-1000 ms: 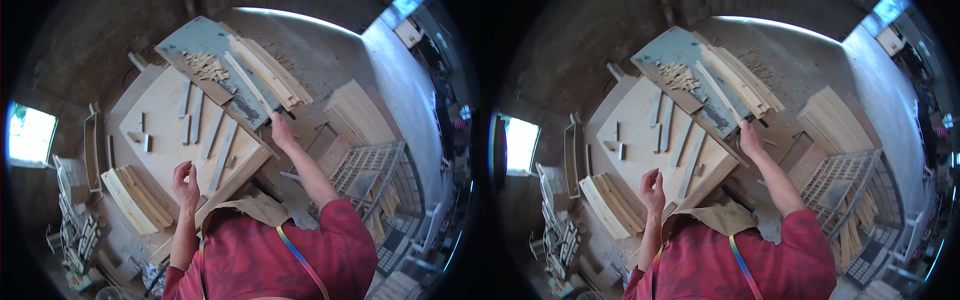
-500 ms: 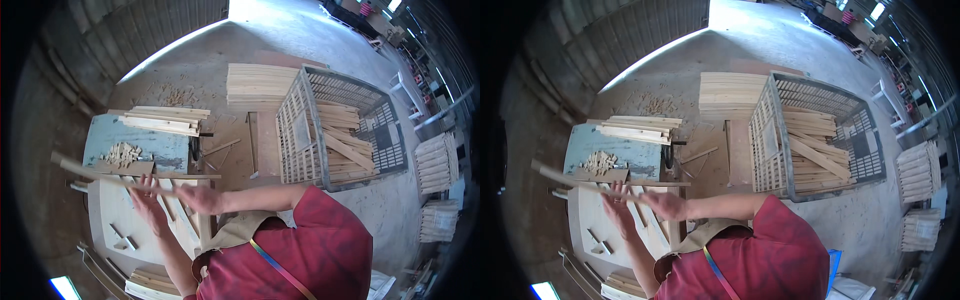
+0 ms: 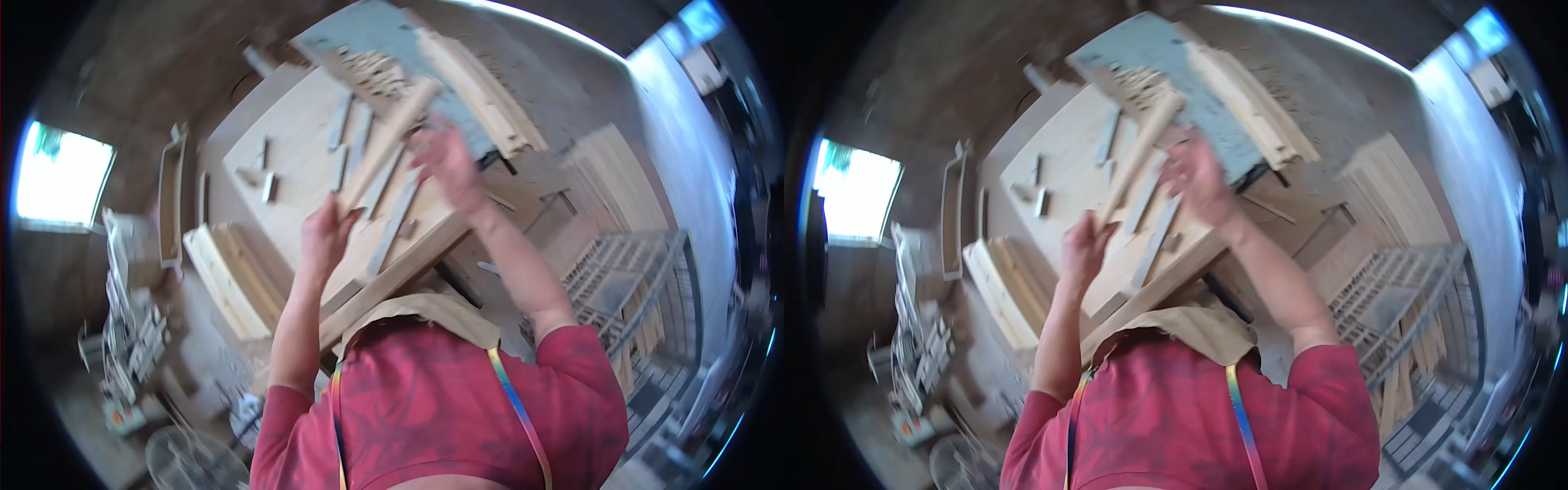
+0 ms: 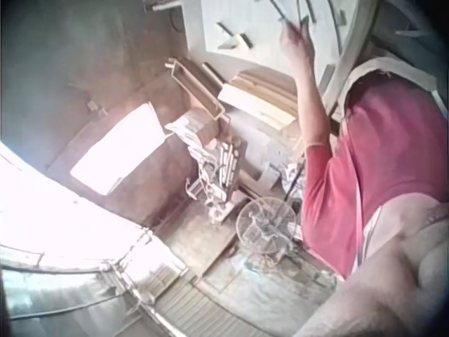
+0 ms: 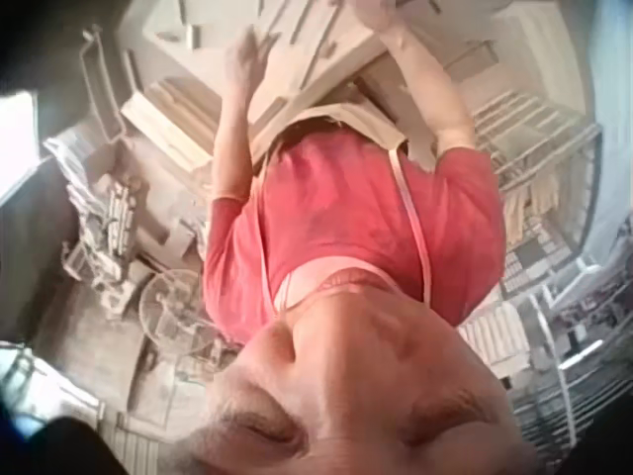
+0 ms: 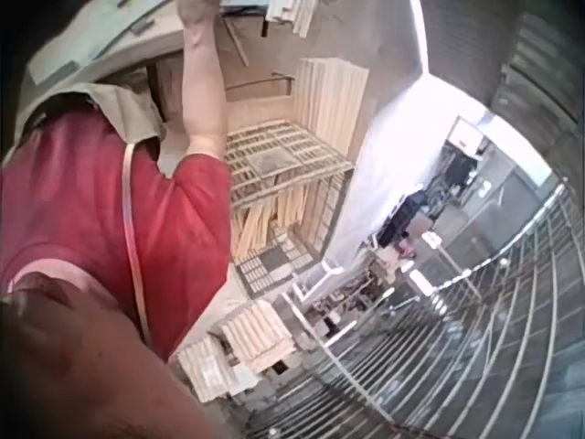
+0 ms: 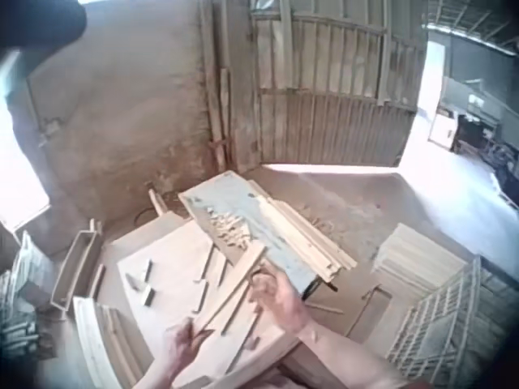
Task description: The person is sorting and arranging multiple wooden slats on a workbench in a workshop.
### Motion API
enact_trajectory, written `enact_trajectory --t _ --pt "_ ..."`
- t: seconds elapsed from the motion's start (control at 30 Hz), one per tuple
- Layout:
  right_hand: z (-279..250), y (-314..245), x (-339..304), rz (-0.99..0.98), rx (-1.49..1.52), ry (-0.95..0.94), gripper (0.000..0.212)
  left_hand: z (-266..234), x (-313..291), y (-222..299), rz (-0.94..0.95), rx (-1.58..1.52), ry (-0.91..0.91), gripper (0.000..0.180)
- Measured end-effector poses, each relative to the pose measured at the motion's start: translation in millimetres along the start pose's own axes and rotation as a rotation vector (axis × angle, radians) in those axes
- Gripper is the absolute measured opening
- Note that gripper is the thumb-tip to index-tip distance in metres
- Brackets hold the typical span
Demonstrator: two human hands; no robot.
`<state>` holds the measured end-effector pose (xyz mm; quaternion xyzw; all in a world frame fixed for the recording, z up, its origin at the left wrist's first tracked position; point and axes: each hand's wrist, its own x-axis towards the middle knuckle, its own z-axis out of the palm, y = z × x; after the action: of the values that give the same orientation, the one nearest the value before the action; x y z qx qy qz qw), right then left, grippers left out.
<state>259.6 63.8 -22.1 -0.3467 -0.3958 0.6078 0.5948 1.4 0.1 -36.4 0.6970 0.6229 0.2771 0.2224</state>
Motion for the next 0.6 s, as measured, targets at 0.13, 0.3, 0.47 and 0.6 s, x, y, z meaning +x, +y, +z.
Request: enact_trajectory --t 0.13,0.3,0.47,0.6 --pt "-16.5 11.3 40.3 0.109 -0.306 -0.011 0.043 22.9 -47.0 -36.4 -0.030 0.150 -0.010 0.035" --pt "-31.3 67.5 56.3 0.257 -0.365 -0.033 0.029 30.7 -68.5 -34.6 -0.100 0.154 0.042 0.038" --pt "-36.3 97.6 99.5 0.306 -0.369 -0.055 0.023 48.6 -55.8 -62.5 -0.128 0.102 0.173 0.035" --pt "-53.7 134.4 143.0 0.364 -0.421 -0.076 0.023 71.5 -33.9 -82.1 -0.261 0.037 0.277 0.027"
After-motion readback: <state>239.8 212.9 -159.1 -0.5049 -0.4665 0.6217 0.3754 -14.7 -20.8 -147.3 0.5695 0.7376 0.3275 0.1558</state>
